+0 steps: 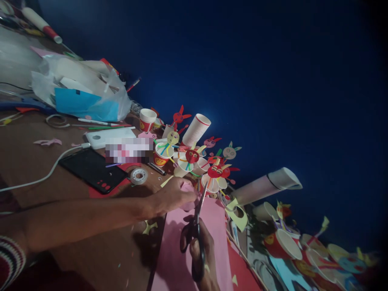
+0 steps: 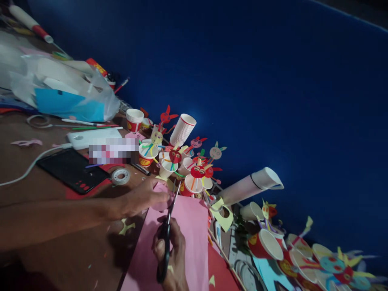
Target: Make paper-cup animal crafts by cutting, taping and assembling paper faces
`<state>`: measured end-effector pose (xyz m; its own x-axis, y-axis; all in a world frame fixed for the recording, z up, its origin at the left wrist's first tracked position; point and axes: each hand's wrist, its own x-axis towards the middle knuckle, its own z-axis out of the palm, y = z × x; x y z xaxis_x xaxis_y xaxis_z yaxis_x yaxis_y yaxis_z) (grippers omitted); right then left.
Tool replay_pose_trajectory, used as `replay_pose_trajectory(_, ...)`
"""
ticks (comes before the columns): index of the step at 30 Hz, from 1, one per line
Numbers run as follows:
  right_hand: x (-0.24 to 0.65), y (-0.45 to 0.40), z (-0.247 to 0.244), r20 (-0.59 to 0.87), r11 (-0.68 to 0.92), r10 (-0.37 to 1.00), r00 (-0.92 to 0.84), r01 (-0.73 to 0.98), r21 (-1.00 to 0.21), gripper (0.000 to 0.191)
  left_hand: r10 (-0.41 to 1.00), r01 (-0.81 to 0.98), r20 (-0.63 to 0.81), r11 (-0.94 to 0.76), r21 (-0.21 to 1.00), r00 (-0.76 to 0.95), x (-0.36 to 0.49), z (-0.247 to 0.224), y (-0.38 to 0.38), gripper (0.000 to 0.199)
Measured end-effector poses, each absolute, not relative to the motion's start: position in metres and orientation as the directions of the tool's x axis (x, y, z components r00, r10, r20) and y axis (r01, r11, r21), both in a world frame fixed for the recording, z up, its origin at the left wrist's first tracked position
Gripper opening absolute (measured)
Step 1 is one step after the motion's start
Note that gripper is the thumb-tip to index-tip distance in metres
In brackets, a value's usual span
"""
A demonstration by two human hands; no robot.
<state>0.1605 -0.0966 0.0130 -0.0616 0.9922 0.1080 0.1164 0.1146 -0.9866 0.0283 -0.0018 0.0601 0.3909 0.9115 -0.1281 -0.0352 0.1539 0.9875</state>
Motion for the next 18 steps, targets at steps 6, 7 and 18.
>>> replay_pose_trajectory(6,0.1614,-0.0972,0.0131,0.071,0.078,0.995,-0.075,0.101,-0.992,0.056,0.916,-0.047,-0.138,0.168,0.985,0.376,0.0293,0.0603,-0.0022,0.008)
replay_pose_trajectory(7,0.1616,-0.0973,0.0137,0.072,0.079,0.995,-0.073,0.097,-0.992,0.056,0.915,-0.055,-0.14,0.174,0.983,0.378,0.0296,0.0602,-0.0024,0.007)
replay_pose_trajectory(18,0.1631,-0.099,0.0101,0.07,0.077,0.995,-0.071,0.109,-0.991,0.058,0.907,-0.078,-0.174,0.219,0.973,0.383,0.0294,0.0626,-0.0037,0.009)
